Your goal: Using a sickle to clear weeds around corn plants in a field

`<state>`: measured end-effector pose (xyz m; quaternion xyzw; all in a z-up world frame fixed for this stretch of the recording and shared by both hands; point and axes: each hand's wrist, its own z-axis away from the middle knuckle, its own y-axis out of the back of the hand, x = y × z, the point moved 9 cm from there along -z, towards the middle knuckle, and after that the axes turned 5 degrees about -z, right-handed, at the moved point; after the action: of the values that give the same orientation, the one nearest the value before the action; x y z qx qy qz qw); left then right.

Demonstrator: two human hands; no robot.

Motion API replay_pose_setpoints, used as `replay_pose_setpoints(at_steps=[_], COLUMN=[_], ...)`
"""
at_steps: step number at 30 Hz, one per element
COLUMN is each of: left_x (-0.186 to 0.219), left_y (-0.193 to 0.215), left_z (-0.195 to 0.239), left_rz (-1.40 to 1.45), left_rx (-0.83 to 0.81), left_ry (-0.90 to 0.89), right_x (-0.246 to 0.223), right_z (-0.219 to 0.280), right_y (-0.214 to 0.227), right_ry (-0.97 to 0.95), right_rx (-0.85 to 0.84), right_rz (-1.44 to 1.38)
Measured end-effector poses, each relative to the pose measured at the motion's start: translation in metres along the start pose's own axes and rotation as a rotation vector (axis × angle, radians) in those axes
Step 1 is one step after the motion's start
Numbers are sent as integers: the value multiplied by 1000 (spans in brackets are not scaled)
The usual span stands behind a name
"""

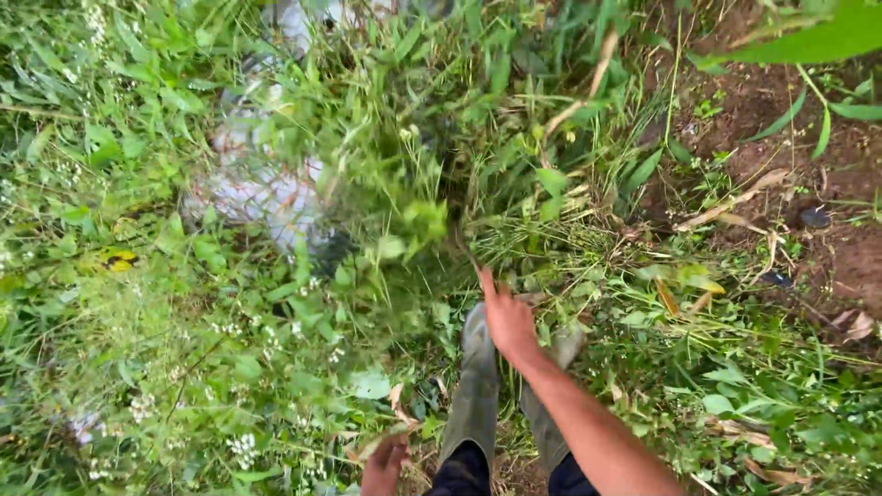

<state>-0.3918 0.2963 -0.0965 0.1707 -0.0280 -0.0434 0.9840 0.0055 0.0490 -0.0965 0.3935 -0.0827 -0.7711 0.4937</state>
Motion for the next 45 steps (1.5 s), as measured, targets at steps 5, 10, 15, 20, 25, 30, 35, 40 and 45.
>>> replay_pose_setpoints(at_steps=[5, 10, 15, 20, 25, 30, 35, 40, 45], left_x=[25, 127, 204, 197, 168, 141, 20, 56, 80], left_y=[2, -13, -24, -28, -32, -16, -8, 43, 22], left_z=[28, 74, 88, 75, 75, 106, 93, 149, 160], left_rz=[-2, -190, -16, 167, 154, 85, -268, -21, 341], left_rx=[-31, -199, -231, -181, -186, -181, -143, -141, 88], left_ry=[53, -72, -263, -335, -290, -365, -278, -115, -298], right_x=[40, 49, 59, 8, -109, -185, -161, -135, -148], right_z=[25, 33, 3, -2, -20, 31, 90, 90, 66], right_y=[-58, -12, 20, 111, 134, 16, -126, -128, -29], right_ry=[157, -227, -457, -199, 203, -151, 243, 383, 48], right_rx=[16, 23, 326, 641, 573, -60, -437, -263, -310], right_rz=[323, -361, -1028, -853, -533, -231, 765, 904, -62])
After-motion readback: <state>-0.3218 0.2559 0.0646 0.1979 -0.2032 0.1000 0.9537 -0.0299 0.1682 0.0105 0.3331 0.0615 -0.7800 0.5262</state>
